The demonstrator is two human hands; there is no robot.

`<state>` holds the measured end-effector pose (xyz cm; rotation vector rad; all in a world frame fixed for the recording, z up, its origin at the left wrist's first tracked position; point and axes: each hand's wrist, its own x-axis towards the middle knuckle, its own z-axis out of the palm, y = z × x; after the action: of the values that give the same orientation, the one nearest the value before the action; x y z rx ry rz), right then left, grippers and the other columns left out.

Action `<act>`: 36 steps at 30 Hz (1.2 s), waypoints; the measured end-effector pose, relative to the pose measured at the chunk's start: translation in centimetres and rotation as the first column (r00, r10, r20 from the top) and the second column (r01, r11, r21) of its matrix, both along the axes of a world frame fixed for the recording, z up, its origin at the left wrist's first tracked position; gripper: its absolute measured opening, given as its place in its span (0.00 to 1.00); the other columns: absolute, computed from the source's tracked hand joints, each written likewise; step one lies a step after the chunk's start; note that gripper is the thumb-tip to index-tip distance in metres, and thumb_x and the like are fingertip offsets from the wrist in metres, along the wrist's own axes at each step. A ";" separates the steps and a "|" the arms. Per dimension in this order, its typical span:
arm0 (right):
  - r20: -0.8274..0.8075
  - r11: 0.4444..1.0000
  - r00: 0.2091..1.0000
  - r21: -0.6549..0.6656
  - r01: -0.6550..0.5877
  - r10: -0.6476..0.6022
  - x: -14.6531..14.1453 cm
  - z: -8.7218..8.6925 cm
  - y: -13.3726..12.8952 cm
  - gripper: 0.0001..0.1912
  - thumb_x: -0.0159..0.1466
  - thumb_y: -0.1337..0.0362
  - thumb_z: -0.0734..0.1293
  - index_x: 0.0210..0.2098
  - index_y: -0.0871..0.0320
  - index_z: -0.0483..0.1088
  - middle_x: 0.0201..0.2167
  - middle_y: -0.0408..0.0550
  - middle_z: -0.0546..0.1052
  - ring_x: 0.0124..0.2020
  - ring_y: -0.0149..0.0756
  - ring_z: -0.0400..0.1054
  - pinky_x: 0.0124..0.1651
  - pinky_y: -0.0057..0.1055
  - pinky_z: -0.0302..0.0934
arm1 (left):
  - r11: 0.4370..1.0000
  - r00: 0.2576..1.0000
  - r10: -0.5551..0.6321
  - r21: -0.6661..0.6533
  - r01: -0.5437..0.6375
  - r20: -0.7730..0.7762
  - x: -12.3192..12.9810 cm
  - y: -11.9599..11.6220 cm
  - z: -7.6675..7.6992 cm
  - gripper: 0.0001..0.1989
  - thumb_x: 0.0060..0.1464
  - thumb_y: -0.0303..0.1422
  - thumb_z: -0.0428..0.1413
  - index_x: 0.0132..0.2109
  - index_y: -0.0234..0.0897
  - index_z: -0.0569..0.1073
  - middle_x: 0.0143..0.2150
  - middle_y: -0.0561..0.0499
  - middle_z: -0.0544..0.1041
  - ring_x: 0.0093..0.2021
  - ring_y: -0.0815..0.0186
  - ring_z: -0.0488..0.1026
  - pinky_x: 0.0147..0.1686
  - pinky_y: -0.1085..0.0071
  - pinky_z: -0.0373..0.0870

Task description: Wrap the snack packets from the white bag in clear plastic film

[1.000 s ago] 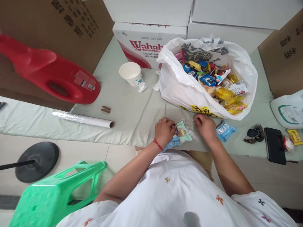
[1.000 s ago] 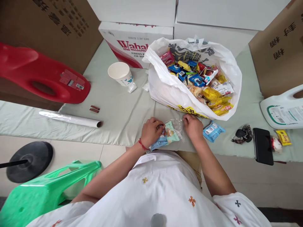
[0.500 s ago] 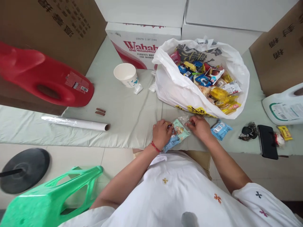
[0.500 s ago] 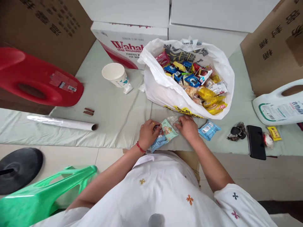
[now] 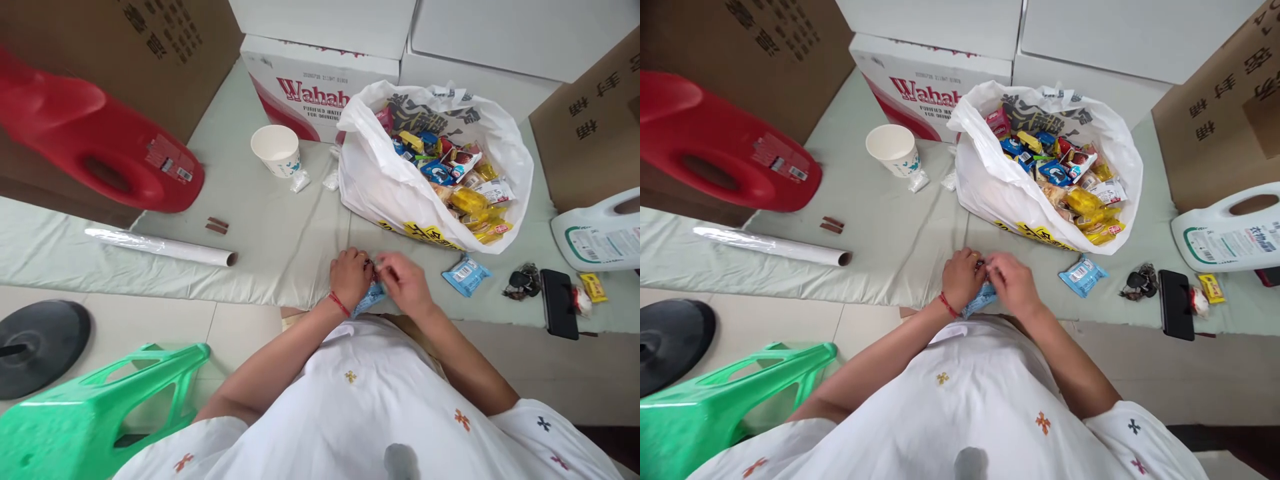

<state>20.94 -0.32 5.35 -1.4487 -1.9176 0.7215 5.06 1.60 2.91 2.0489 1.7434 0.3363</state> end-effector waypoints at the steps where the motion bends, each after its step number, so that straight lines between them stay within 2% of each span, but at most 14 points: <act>1: 0.023 0.998 0.998 -0.006 -0.062 0.062 -0.9 0.0 -0.7 0.13 0.76 0.60 0.58 0.41 0.52 0.73 0.51 0.53 0.80 0.49 0.41 0.75 0.53 0.39 0.70 | 1.000 1.000 0.005 0.007 -0.005 0.009 0.0 -0.1 -0.2 0.06 0.65 0.31 0.56 0.44 0.40 0.78 0.46 0.41 0.78 0.50 0.50 0.74 0.42 0.57 0.66; 5: 0.141 0.998 0.988 0.025 -0.062 0.058 -3.3 -1.6 -3.4 0.18 0.78 0.58 0.54 0.54 0.55 0.73 0.60 0.58 0.77 0.63 0.45 0.71 0.63 0.45 0.68 | 0.999 0.975 0.043 0.018 -0.048 0.217 -0.6 0.3 -1.6 0.08 0.64 0.28 0.53 0.43 0.41 0.78 0.44 0.43 0.79 0.47 0.53 0.75 0.46 0.57 0.69; 8: 0.283 0.994 0.957 0.070 -0.081 0.058 -3.8 -2.8 -4.8 0.27 0.77 0.50 0.57 0.65 0.62 0.67 0.69 0.65 0.69 0.68 0.55 0.64 0.68 0.54 0.62 | 0.993 0.833 0.112 -0.040 -0.108 0.542 -2.2 1.0 -2.6 0.14 0.68 0.31 0.46 0.45 0.40 0.77 0.44 0.45 0.80 0.47 0.58 0.77 0.49 0.59 0.73; 10: 0.365 0.992 0.928 0.067 -0.103 0.071 -3.8 -3.2 -5.3 0.35 0.74 0.45 0.60 0.70 0.64 0.62 0.72 0.67 0.64 0.67 0.60 0.64 0.65 0.57 0.62 | 0.979 0.741 0.193 -0.074 -0.190 0.644 -3.9 1.0 -2.7 0.16 0.71 0.35 0.44 0.48 0.39 0.76 0.46 0.45 0.80 0.47 0.60 0.78 0.50 0.61 0.74; 12: 0.407 0.992 0.910 0.046 -0.113 0.085 -3.8 -3.3 -5.6 0.38 0.73 0.44 0.62 0.72 0.62 0.59 0.74 0.66 0.61 0.65 0.61 0.65 0.63 0.58 0.63 | 0.956 0.760 0.259 -0.049 -0.288 0.596 -5.7 0.2 -2.3 0.16 0.72 0.40 0.45 0.49 0.39 0.75 0.48 0.43 0.80 0.49 0.58 0.77 0.52 0.58 0.73; 14: 0.417 0.994 0.905 0.036 -0.108 0.083 -3.8 -3.4 -5.7 0.38 0.73 0.45 0.63 0.74 0.60 0.57 0.74 0.64 0.61 0.63 0.60 0.65 0.62 0.59 0.62 | 0.947 0.856 0.279 0.022 -0.320 0.435 -7.3 -1.2 -1.8 0.18 0.70 0.46 0.48 0.48 0.39 0.76 0.48 0.41 0.79 0.51 0.53 0.75 0.54 0.53 0.72; 17: 0.399 0.994 0.914 0.036 -0.099 0.076 -3.8 -3.6 -5.6 0.37 0.73 0.49 0.64 0.74 0.60 0.55 0.74 0.64 0.61 0.63 0.60 0.64 0.63 0.58 0.62 | 0.983 0.967 0.170 0.042 -0.181 0.190 -8.3 -3.8 -0.9 0.22 0.60 0.54 0.59 0.40 0.39 0.78 0.46 0.39 0.78 0.51 0.46 0.72 0.51 0.48 0.71; 20: 0.368 0.994 0.926 0.041 -0.102 0.080 -3.6 -3.8 -5.5 0.39 0.71 0.49 0.66 0.75 0.59 0.54 0.73 0.64 0.62 0.66 0.60 0.63 0.64 0.59 0.62 | 0.997 0.969 0.076 -0.018 -0.074 0.237 -8.3 -5.4 0.0 0.20 0.55 0.51 0.64 0.30 0.39 0.76 0.45 0.40 0.79 0.50 0.47 0.72 0.50 0.50 0.71; 23: 0.340 0.992 0.936 0.044 -0.115 0.094 -3.2 -3.7 -5.4 0.40 0.71 0.47 0.67 0.75 0.57 0.54 0.73 0.63 0.62 0.69 0.60 0.62 0.67 0.59 0.60 | 0.976 0.885 0.186 -0.181 -0.118 0.426 -8.4 -6.1 0.8 0.16 0.57 0.46 0.61 0.29 0.40 0.73 0.38 0.45 0.79 0.40 0.56 0.74 0.42 0.59 0.72; 26: 0.335 0.990 0.935 0.039 -0.135 0.115 -3.0 -3.6 -5.4 0.38 0.72 0.47 0.66 0.74 0.57 0.55 0.73 0.63 0.62 0.69 0.59 0.62 0.68 0.60 0.60 | 0.828 0.724 0.439 -0.553 -0.096 0.532 -8.2 -6.0 1.4 0.17 0.57 0.48 0.59 0.29 0.42 0.67 0.22 0.54 0.72 0.23 0.65 0.67 0.27 0.68 0.65; 28: 0.345 0.991 0.932 0.042 -0.128 0.106 -3.1 -3.6 -5.4 0.35 0.72 0.49 0.66 0.72 0.58 0.58 0.74 0.64 0.60 0.69 0.60 0.61 0.67 0.60 0.61 | 0.751 0.631 0.537 -0.658 -0.055 0.560 -7.3 -5.4 1.6 0.19 0.56 0.49 0.60 0.29 0.42 0.64 0.17 0.58 0.66 0.20 0.68 0.63 0.24 0.70 0.60; 30: 0.346 0.994 0.935 0.048 -0.096 0.074 -3.3 -3.6 -5.4 0.33 0.71 0.51 0.67 0.70 0.59 0.62 0.73 0.66 0.60 0.69 0.61 0.61 0.66 0.60 0.62 | 0.803 0.642 0.503 -0.588 -0.098 0.579 -5.8 -4.6 1.7 0.18 0.54 0.46 0.61 0.28 0.42 0.63 0.18 0.58 0.65 0.21 0.68 0.63 0.25 0.70 0.59; 33: 0.311 0.997 0.950 0.060 -0.039 0.019 -3.7 -3.5 -5.4 0.30 0.71 0.55 0.67 0.68 0.62 0.66 0.65 0.69 0.66 0.64 0.59 0.63 0.63 0.57 0.65 | 0.916 0.802 0.357 -0.348 -0.200 0.479 -3.5 -3.8 1.8 0.17 0.59 0.41 0.57 0.26 0.41 0.63 0.22 0.54 0.68 0.26 0.65 0.67 0.29 0.68 0.61; 36: 0.260 0.998 0.966 0.052 -0.022 0.008 -3.6 -3.3 -5.2 0.28 0.71 0.57 0.66 0.67 0.64 0.67 0.58 0.67 0.68 0.59 0.56 0.64 0.61 0.54 0.67 | 0.983 0.862 0.182 -0.121 -0.142 0.473 -2.6 -4.4 1.7 0.15 0.67 0.37 0.48 0.33 0.40 0.73 0.31 0.48 0.75 0.34 0.61 0.73 0.36 0.64 0.68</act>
<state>17.33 -5.53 2.05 -1.5591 -2.1288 0.5003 2.43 -2.77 4.62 1.5817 1.5800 0.7469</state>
